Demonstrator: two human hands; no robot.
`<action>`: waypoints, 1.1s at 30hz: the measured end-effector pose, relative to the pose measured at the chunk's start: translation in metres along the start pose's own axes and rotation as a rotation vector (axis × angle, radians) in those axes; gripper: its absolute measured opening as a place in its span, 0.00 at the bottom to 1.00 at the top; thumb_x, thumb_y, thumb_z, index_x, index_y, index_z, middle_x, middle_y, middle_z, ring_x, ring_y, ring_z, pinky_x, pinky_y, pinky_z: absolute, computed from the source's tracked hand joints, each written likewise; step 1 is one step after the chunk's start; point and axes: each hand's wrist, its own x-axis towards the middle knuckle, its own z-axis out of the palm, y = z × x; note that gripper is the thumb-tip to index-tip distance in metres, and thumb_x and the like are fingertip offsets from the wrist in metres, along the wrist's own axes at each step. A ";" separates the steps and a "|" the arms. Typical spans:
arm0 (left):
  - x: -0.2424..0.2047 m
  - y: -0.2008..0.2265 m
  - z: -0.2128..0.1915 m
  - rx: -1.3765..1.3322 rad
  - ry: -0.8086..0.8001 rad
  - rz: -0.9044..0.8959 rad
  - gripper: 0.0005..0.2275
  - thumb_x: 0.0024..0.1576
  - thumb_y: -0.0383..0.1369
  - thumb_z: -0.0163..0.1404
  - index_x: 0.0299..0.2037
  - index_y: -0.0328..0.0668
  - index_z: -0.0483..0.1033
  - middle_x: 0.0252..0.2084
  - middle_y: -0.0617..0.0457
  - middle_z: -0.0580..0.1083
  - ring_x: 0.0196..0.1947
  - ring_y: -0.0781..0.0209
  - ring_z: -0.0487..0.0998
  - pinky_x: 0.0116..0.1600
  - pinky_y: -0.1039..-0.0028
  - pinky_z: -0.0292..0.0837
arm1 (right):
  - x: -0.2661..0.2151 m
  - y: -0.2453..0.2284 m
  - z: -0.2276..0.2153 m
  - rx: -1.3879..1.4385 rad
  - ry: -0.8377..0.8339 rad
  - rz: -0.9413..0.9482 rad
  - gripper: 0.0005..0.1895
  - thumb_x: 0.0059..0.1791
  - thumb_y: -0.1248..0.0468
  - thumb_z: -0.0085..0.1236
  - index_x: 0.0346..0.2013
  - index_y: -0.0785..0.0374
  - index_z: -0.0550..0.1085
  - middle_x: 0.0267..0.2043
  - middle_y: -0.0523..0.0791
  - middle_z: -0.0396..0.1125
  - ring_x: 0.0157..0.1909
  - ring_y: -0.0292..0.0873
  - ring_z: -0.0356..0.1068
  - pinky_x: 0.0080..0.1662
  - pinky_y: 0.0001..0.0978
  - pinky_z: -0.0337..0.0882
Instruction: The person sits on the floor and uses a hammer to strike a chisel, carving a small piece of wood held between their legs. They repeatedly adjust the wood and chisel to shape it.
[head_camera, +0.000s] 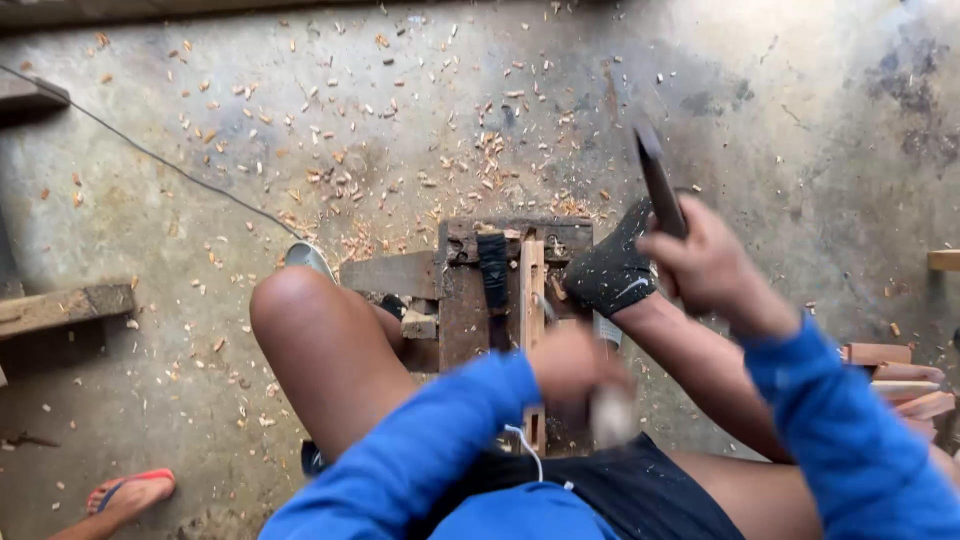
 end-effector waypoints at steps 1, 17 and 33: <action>-0.007 0.014 0.000 0.006 -0.004 0.008 0.22 0.38 0.31 0.61 0.46 0.61 0.81 0.36 0.53 0.79 0.37 0.50 0.81 0.42 0.58 0.75 | -0.018 0.018 0.003 0.003 0.008 -0.006 0.12 0.47 0.64 0.60 0.40 0.62 0.67 0.20 0.41 0.60 0.16 0.35 0.60 0.18 0.32 0.59; 0.016 -0.066 -0.085 -0.619 1.181 -0.492 0.10 0.55 0.29 0.64 0.39 0.38 0.75 0.34 0.57 0.76 0.33 0.69 0.78 0.40 0.76 0.80 | -0.127 0.151 0.070 0.540 0.195 0.167 0.12 0.49 0.67 0.57 0.44 0.62 0.66 0.17 0.41 0.59 0.14 0.34 0.57 0.18 0.28 0.58; 0.069 -0.120 -0.099 -0.340 0.916 -0.749 0.17 0.49 0.42 0.62 0.39 0.37 0.78 0.33 0.51 0.80 0.31 0.62 0.82 0.41 0.69 0.80 | -0.083 0.045 0.015 0.343 0.112 -0.137 0.12 0.53 0.61 0.58 0.44 0.64 0.67 0.22 0.38 0.63 0.17 0.29 0.59 0.19 0.22 0.57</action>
